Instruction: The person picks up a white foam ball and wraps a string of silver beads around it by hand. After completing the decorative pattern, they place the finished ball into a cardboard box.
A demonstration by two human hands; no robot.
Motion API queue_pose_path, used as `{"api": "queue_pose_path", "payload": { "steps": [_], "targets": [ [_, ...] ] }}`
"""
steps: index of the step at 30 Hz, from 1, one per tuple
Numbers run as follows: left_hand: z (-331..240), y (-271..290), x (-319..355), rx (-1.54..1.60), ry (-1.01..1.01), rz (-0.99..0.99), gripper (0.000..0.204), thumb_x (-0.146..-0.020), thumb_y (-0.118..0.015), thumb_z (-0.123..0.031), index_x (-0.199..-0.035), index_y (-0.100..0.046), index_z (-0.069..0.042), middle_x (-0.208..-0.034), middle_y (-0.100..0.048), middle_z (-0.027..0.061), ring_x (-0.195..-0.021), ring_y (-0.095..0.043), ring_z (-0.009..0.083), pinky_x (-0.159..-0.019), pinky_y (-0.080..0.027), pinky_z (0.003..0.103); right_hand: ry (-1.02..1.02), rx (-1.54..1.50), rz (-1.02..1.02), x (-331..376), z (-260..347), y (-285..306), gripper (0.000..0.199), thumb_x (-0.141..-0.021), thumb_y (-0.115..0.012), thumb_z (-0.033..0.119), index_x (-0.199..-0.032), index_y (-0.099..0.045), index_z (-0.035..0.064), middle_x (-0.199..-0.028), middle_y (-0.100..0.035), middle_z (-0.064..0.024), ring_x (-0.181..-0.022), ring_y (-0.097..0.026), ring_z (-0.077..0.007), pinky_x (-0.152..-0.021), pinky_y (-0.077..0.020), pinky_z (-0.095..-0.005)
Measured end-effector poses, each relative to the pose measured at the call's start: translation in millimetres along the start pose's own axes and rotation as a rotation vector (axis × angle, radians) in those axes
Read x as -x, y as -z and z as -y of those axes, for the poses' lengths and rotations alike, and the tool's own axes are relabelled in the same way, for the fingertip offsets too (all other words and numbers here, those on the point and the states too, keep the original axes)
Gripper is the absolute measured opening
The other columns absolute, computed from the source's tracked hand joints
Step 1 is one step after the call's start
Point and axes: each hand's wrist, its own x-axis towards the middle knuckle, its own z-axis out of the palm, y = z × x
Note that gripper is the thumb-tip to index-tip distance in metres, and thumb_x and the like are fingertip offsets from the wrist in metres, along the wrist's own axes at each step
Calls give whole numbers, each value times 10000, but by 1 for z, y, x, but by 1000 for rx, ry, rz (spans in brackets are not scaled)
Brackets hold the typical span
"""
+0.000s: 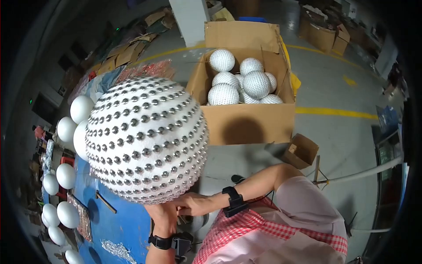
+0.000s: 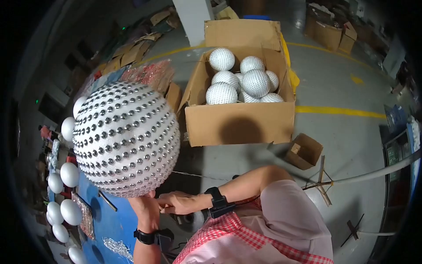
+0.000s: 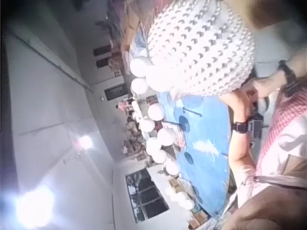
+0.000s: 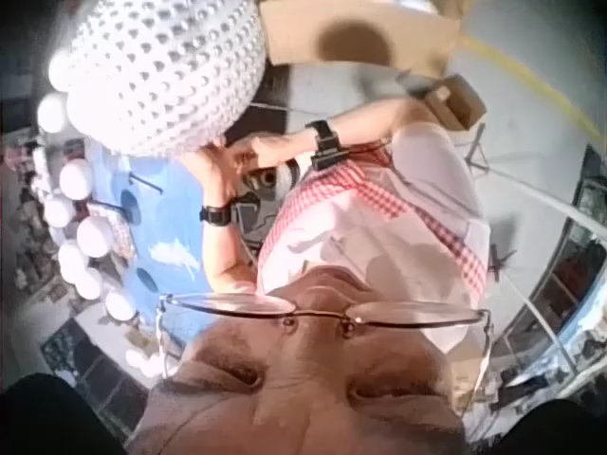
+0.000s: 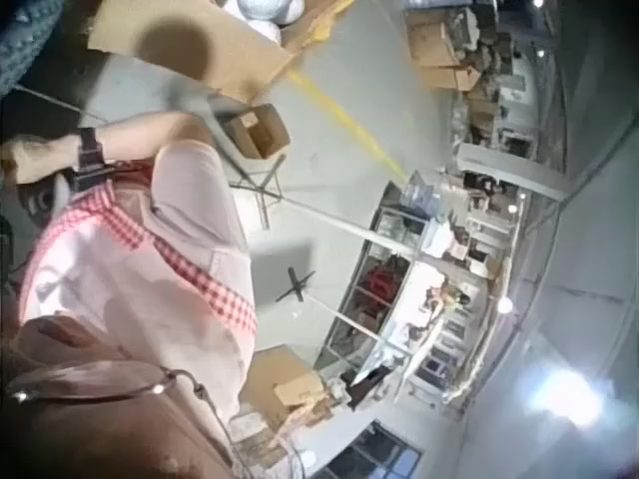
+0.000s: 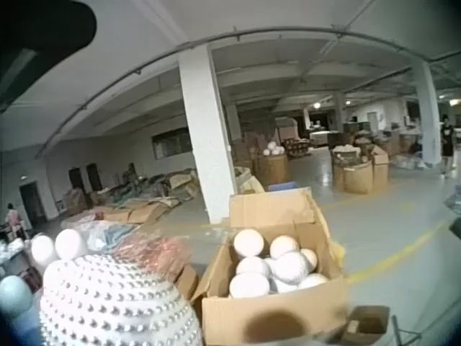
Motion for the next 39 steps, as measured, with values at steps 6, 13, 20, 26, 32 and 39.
{"api": "queue_pose_path", "payload": {
  "steps": [6, 13, 20, 26, 32, 39],
  "targets": [
    [-1, -19, -43, -26, 89, 25, 137, -984, -506, -265, -992, -480, -131, -1145, -602, 92, -1073, -555, 219, -962, -406, 411, -61, -273, -239, 18, 6, 43, 120, -928, -527, 87, -888, -438, 16, -753, -618, -90, -692, -633, -152, -559, -501, -289],
    [31, -14, -99, -117, 67, -76, 119, -979, -515, -252, -951, -510, -136, -1011, -618, 56, -926, -577, 182, -850, -432, 322, -247, -626, -265, 37, -1, 176, 82, -961, -494, 109, -1013, -466, 52, -895, -655, -138, -815, -674, -217, -704, -568, -309],
    [82, -40, -109, -36, 171, -100, 105, -970, -518, -204, -912, -512, -116, -855, -597, 37, -804, -571, 169, -749, -455, 278, -320, -675, -619, 63, -93, 366, 109, -950, -506, 112, -1006, -479, 23, -887, -646, -162, -796, -684, -252, -696, -588, -333],
    [119, -43, -125, -75, 262, -281, 98, -952, -540, -204, -898, -513, -127, -821, -580, 32, -800, -563, 169, -727, -465, 296, -335, -639, -945, 88, -166, 534, 100, -941, -519, 94, -917, -518, -3, -863, -659, -179, -785, -684, -272, -702, -589, -348],
    [112, -94, -143, -107, 330, -404, 208, -903, -624, -254, -1011, -559, -88, -921, -622, 69, -873, -585, 238, -829, -488, 374, -150, -699, -1234, 112, -237, 653, 185, -929, -552, 134, -866, -548, -39, -887, -658, -224, -757, -684, -306, -696, -592, -372],
    [127, -116, -167, -195, 363, -402, 46, -891, -588, -104, -889, -560, -68, -857, -612, 77, -810, -581, 203, -750, -478, 308, -796, -525, -1354, 111, -306, 739, 342, -905, -611, 270, -957, -562, -64, -867, -671, -224, -767, -690, -300, -657, -586, -371]
  ]
}}
